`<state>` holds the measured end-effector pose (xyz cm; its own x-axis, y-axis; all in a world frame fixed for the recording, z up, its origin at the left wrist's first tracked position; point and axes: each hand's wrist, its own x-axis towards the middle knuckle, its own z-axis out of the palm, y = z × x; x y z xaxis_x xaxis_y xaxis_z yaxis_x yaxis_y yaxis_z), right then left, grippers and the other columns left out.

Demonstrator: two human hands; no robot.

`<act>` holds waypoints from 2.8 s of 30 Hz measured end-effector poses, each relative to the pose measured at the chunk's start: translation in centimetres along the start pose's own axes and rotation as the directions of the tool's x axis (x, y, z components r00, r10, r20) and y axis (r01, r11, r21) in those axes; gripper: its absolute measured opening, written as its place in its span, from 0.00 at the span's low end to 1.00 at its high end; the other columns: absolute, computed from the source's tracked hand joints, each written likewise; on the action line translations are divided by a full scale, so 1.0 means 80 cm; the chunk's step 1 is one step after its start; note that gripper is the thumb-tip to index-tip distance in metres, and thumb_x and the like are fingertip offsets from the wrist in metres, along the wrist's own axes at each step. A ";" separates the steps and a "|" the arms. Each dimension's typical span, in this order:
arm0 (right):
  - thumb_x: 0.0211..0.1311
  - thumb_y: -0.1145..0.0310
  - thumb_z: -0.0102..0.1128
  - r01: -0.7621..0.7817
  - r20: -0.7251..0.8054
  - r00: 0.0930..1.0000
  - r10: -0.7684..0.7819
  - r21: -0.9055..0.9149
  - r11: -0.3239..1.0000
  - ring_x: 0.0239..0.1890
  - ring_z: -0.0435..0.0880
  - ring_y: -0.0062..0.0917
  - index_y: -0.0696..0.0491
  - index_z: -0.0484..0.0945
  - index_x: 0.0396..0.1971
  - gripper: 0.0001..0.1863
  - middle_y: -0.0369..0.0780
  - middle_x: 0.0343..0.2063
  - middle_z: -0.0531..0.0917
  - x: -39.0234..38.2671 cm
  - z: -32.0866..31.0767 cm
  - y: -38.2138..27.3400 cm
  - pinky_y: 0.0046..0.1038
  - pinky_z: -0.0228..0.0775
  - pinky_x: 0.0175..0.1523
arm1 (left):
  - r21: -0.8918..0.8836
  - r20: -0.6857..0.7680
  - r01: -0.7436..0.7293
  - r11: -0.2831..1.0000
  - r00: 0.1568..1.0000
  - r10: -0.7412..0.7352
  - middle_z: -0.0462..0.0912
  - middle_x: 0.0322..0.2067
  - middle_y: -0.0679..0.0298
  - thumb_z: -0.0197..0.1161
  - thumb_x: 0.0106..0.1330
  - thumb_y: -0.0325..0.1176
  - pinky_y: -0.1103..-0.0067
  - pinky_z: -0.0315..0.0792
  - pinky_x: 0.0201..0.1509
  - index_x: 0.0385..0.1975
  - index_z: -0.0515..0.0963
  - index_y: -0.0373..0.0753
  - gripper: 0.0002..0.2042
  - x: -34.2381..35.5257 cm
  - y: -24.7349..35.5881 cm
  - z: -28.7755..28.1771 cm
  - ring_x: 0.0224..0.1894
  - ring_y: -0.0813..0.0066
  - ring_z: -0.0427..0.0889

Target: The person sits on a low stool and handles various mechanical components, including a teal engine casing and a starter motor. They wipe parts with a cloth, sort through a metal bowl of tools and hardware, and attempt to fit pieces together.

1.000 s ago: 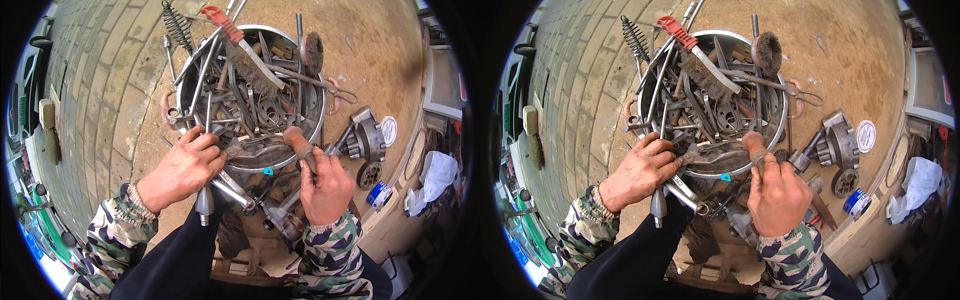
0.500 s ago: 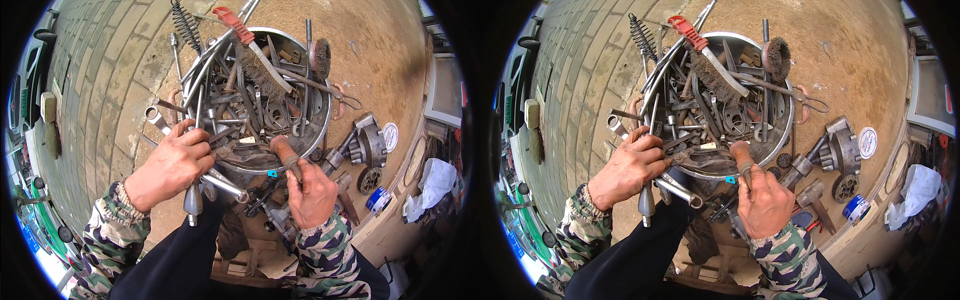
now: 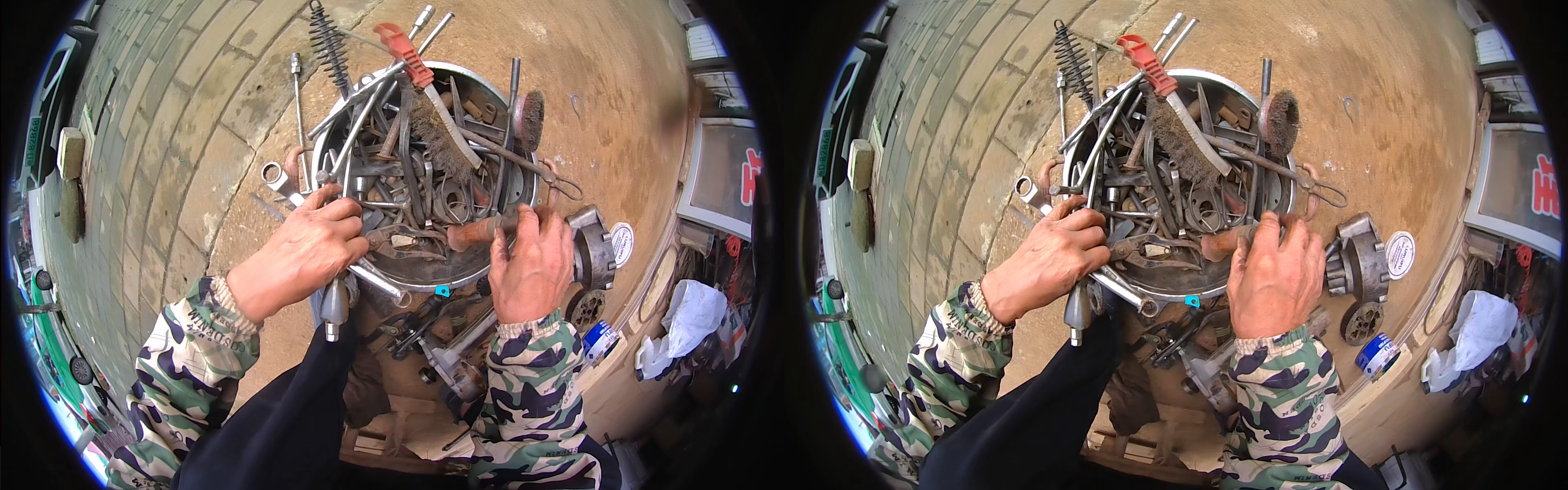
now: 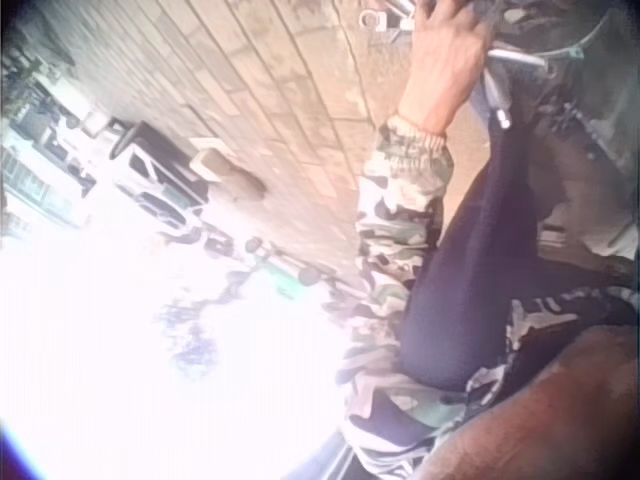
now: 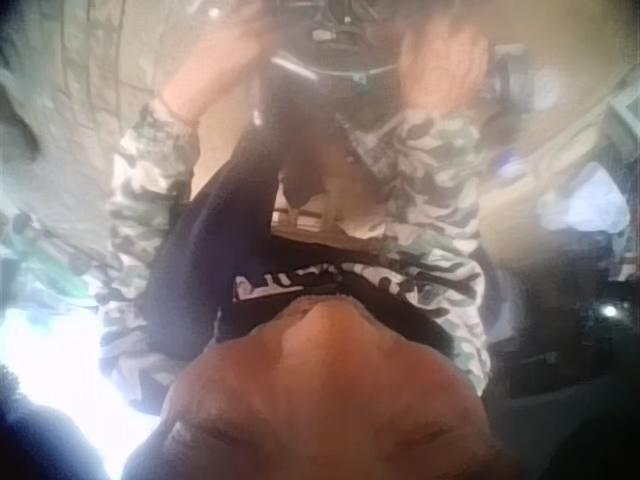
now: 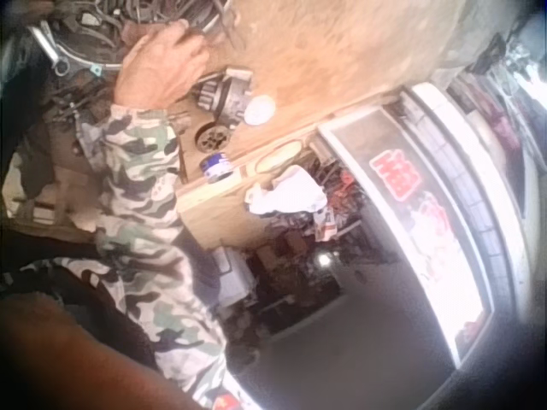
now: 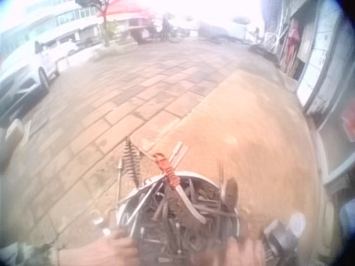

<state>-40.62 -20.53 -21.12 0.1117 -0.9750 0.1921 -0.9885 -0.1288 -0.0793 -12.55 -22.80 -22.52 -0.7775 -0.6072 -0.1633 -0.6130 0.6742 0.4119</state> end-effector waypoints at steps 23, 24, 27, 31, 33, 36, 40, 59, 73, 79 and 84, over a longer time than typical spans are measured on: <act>0.46 0.62 0.74 -0.525 0.375 0.839 0.396 0.361 0.771 0.26 0.89 0.32 0.57 0.85 0.28 0.14 0.43 0.20 0.87 0.031 0.090 -0.066 0.34 0.79 0.37 | -0.071 -0.113 0.000 0.997 0.994 -0.008 0.78 0.32 0.62 0.61 0.57 0.31 0.59 0.65 0.70 0.26 0.77 0.40 0.03 -0.002 -0.003 0.013 0.53 0.62 0.78; 0.48 0.64 0.74 -0.499 0.340 0.858 0.384 0.376 0.781 0.24 0.89 0.27 0.58 0.85 0.27 0.13 0.41 0.19 0.87 0.033 0.084 -0.057 0.33 0.79 0.34 | -0.075 -0.116 -0.007 0.997 0.993 -0.002 0.78 0.32 0.62 0.61 0.57 0.31 0.59 0.65 0.70 0.26 0.77 0.40 0.03 -0.002 -0.003 0.013 0.53 0.62 0.78; 0.51 0.71 0.72 -0.536 0.420 0.837 0.349 0.507 0.675 0.20 0.82 0.17 0.60 0.83 0.25 0.08 0.34 0.18 0.83 0.061 0.055 -0.031 0.26 0.73 0.26 | -0.086 -0.108 0.023 0.996 0.994 -0.032 0.78 0.32 0.61 0.61 0.57 0.30 0.59 0.65 0.71 0.26 0.77 0.39 0.03 -0.012 -0.004 0.015 0.53 0.62 0.78; 0.48 0.61 0.72 -0.429 0.390 0.883 0.262 0.442 0.788 0.24 0.89 0.32 0.60 0.86 0.27 0.16 0.46 0.19 0.86 0.094 0.045 0.033 0.33 0.78 0.33 | -0.078 -0.089 0.014 0.997 0.996 -0.021 0.78 0.34 0.61 0.61 0.57 0.29 0.58 0.64 0.71 0.28 0.77 0.38 0.03 -0.005 -0.003 0.009 0.54 0.61 0.78; 0.47 0.61 0.74 -0.468 0.451 0.853 0.262 0.439 0.767 0.26 0.89 0.31 0.62 0.87 0.30 0.18 0.46 0.19 0.86 0.100 0.040 0.052 0.33 0.77 0.34 | -0.080 -0.080 0.017 0.997 0.997 -0.023 0.79 0.35 0.60 0.61 0.57 0.29 0.58 0.64 0.72 0.30 0.77 0.38 0.04 -0.005 -0.001 0.012 0.54 0.61 0.77; 0.47 0.61 0.74 -0.434 0.422 0.875 0.238 0.462 0.773 0.26 0.90 0.33 0.62 0.87 0.30 0.18 0.47 0.20 0.86 0.101 0.047 0.059 0.34 0.78 0.35 | -0.080 -0.075 0.021 0.997 0.997 -0.027 0.80 0.38 0.60 0.62 0.56 0.28 0.59 0.64 0.71 0.33 0.78 0.38 0.06 -0.005 -0.001 0.011 0.56 0.61 0.77; 0.48 0.59 0.77 -0.420 0.349 0.884 0.312 0.296 0.858 0.29 0.89 0.43 0.62 0.87 0.32 0.20 0.50 0.22 0.86 0.095 0.042 0.041 0.38 0.78 0.38 | -0.080 -0.037 0.028 0.996 0.999 -0.032 0.82 0.44 0.59 0.63 0.55 0.27 0.61 0.65 0.70 0.41 0.81 0.37 0.13 -0.004 0.001 0.005 0.59 0.60 0.76; 0.59 0.74 0.70 -0.332 -0.045 0.919 0.392 0.452 0.828 0.41 0.84 0.42 0.59 0.79 0.48 0.17 0.48 0.41 0.83 0.026 0.059 0.043 0.39 0.75 0.47 | -0.187 0.005 0.077 0.979 0.997 -0.077 0.84 0.53 0.56 0.63 0.53 0.23 0.56 0.65 0.72 0.49 0.81 0.32 0.20 -0.010 0.012 -0.012 0.66 0.52 0.75; 0.45 0.51 0.80 -0.197 0.316 0.942 0.110 0.258 0.946 0.61 0.75 0.49 0.63 0.80 0.54 0.40 0.54 0.59 0.75 0.067 0.066 0.104 0.44 0.68 0.66 | -0.208 -0.012 0.108 0.972 0.993 -0.113 0.84 0.50 0.54 0.63 0.53 0.21 0.56 0.67 0.70 0.48 0.81 0.32 0.19 -0.009 0.014 -0.010 0.63 0.53 0.77; 0.43 0.59 0.79 -0.118 0.155 0.984 0.087 0.205 0.972 0.62 0.71 0.52 0.62 0.80 0.53 0.36 0.54 0.58 0.75 0.051 0.088 0.099 0.46 0.64 0.68 | -0.211 -0.016 0.098 0.973 0.995 -0.103 0.84 0.51 0.55 0.62 0.53 0.21 0.55 0.66 0.71 0.50 0.81 0.33 0.20 -0.006 0.015 -0.011 0.64 0.54 0.76; 0.49 0.69 0.76 -0.140 0.095 0.988 0.123 0.199 0.970 0.68 0.66 0.50 0.61 0.79 0.54 0.30 0.52 0.61 0.73 0.031 0.098 0.066 0.49 0.56 0.72 | -0.215 -0.007 0.097 0.972 0.995 -0.101 0.83 0.53 0.56 0.62 0.54 0.22 0.55 0.66 0.71 0.52 0.80 0.34 0.22 -0.013 0.014 -0.011 0.65 0.54 0.75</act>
<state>-44.80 -25.08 -28.70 -0.0015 -0.9962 0.0872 -0.9542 -0.0247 -0.2981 -12.30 -21.82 -21.13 -0.7104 -0.6754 -0.1977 -0.6412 0.5055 0.5773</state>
